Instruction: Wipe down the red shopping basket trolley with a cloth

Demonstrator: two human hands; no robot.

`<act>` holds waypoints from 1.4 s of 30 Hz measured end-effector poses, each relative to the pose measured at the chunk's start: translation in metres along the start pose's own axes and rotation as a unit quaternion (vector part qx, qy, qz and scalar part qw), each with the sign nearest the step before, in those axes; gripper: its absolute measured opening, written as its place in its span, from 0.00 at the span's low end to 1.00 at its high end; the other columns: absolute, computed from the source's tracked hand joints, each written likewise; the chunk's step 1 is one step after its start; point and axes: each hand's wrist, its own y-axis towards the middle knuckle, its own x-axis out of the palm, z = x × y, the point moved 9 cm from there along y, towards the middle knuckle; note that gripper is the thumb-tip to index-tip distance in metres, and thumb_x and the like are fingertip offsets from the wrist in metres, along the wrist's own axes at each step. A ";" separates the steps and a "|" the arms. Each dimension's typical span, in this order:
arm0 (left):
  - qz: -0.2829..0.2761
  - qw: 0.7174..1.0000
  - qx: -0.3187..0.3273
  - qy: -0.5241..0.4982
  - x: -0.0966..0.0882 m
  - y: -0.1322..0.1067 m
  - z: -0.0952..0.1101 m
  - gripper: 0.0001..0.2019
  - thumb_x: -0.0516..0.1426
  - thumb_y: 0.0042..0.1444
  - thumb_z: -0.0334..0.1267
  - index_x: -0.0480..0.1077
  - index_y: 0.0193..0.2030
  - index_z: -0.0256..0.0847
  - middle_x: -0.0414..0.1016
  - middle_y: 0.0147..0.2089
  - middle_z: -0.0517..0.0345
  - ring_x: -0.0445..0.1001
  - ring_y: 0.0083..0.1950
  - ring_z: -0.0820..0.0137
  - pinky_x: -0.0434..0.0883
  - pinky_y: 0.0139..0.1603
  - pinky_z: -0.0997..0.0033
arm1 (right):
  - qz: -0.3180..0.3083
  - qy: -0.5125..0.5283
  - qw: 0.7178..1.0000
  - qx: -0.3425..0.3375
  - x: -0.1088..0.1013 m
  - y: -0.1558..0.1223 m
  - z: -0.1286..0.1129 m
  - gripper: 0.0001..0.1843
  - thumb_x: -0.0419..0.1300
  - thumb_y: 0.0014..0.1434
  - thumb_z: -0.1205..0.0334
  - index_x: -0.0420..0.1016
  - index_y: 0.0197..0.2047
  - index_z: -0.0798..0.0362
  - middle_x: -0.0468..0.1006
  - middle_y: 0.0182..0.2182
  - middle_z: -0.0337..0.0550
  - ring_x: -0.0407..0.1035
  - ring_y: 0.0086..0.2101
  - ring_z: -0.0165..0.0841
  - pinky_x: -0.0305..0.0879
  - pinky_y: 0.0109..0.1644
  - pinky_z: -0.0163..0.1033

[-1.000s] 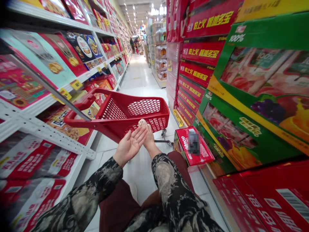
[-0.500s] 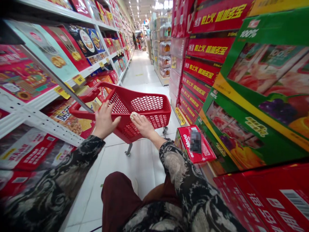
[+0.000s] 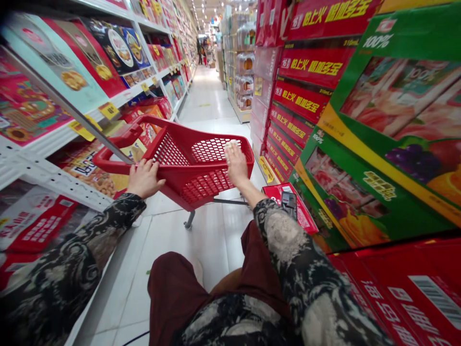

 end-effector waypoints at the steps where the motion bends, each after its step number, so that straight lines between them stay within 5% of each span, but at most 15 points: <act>1: 0.001 1.000 -0.006 0.000 0.004 -0.001 -0.001 0.33 0.50 0.53 0.45 0.57 0.64 0.30 0.55 0.67 0.36 0.48 0.69 0.50 0.46 0.66 0.46 | 0.014 0.034 0.999 0.013 0.008 -0.014 -0.019 0.24 0.41 0.66 0.69 0.59 0.64 0.58 0.57 0.65 0.50 0.46 0.66 0.34 0.48 0.68 0.49; 4: 0.013 1.000 -0.009 -0.002 0.011 -0.007 -0.001 0.34 0.50 0.52 0.44 0.55 0.64 0.27 0.54 0.68 0.35 0.46 0.70 0.49 0.43 0.66 0.46 | 0.001 0.105 0.994 -0.011 0.041 -0.070 -0.092 0.25 0.42 0.65 0.71 0.60 0.64 0.55 0.57 0.65 0.47 0.45 0.66 0.30 0.48 0.69 0.43; 6: 0.025 1.000 0.004 -0.004 0.010 -0.012 0.003 0.33 0.50 0.53 0.43 0.55 0.64 0.28 0.54 0.67 0.35 0.47 0.70 0.50 0.43 0.66 0.47 | -0.082 0.132 0.983 -0.095 0.065 -0.106 -0.140 0.23 0.47 0.64 0.70 0.65 0.61 0.51 0.60 0.64 0.46 0.47 0.66 0.33 0.50 0.67 0.45; 8: 0.042 0.999 0.012 -0.005 0.005 -0.018 0.007 0.31 0.49 0.54 0.42 0.57 0.64 0.29 0.57 0.66 0.35 0.50 0.68 0.50 0.45 0.65 0.46 | -0.139 0.130 0.974 -0.121 0.074 -0.124 -0.158 0.22 0.49 0.63 0.70 0.68 0.59 0.51 0.62 0.63 0.45 0.49 0.65 0.34 0.51 0.67 0.44; 14: 0.086 0.996 0.008 -0.005 -0.014 -0.028 0.021 0.24 0.48 0.56 0.42 0.65 0.57 0.33 0.67 0.58 0.36 0.58 0.62 0.49 0.53 0.58 0.44 | -0.091 0.068 0.993 -0.028 0.050 -0.054 -0.135 0.27 0.45 0.63 0.74 0.59 0.65 0.54 0.51 0.67 0.46 0.38 0.67 0.35 0.42 0.69 0.49; 19: 0.094 0.995 0.016 -0.015 -0.018 -0.036 0.031 0.25 0.49 0.54 0.38 0.63 0.59 0.33 0.66 0.59 0.37 0.57 0.63 0.49 0.51 0.59 0.45 | -0.193 0.022 0.978 -0.076 0.077 -0.030 -0.139 0.26 0.44 0.64 0.74 0.60 0.63 0.55 0.54 0.66 0.48 0.46 0.66 0.39 0.48 0.67 0.52; 22: 0.090 0.995 0.023 -0.023 -0.018 -0.039 0.034 0.26 0.49 0.54 0.37 0.62 0.60 0.33 0.64 0.61 0.37 0.57 0.64 0.50 0.51 0.59 0.45 | -0.211 -0.001 0.975 -0.066 0.077 -0.036 -0.107 0.26 0.44 0.64 0.73 0.60 0.64 0.54 0.53 0.67 0.48 0.46 0.66 0.40 0.48 0.66 0.53; 26: 0.098 0.995 0.012 -0.032 -0.018 -0.041 0.034 0.27 0.49 0.54 0.36 0.62 0.61 0.32 0.64 0.61 0.36 0.56 0.64 0.50 0.50 0.60 0.45 | -0.200 -0.039 0.979 0.030 0.059 -0.040 -0.042 0.26 0.43 0.64 0.73 0.60 0.64 0.55 0.53 0.66 0.51 0.47 0.65 0.42 0.48 0.65 0.57; 28: 0.101 0.994 0.003 -0.040 -0.018 -0.040 0.034 0.27 0.49 0.54 0.36 0.62 0.61 0.32 0.63 0.61 0.37 0.55 0.65 0.49 0.49 0.61 0.44 | -0.181 -0.051 0.980 0.069 0.052 -0.043 -0.030 0.25 0.42 0.65 0.72 0.60 0.64 0.57 0.52 0.66 0.52 0.46 0.65 0.43 0.48 0.65 0.58; 36: 0.107 0.993 -0.014 -0.051 -0.013 -0.043 0.034 0.28 0.50 0.53 0.37 0.61 0.62 0.31 0.61 0.64 0.36 0.53 0.67 0.50 0.46 0.64 0.44 | -0.161 0.036 0.984 -0.059 0.081 -0.054 -0.113 0.28 0.41 0.64 0.75 0.55 0.66 0.58 0.49 0.68 0.49 0.39 0.67 0.35 0.44 0.68 0.45; 42: 0.105 0.991 -0.023 -0.076 -0.015 -0.047 0.042 0.30 0.51 0.51 0.37 0.61 0.62 0.30 0.59 0.64 0.35 0.51 0.67 0.49 0.44 0.64 0.42 | -0.192 0.032 0.980 -0.039 0.085 -0.053 -0.103 0.27 0.43 0.64 0.73 0.56 0.66 0.54 0.49 0.68 0.47 0.42 0.67 0.36 0.45 0.67 0.47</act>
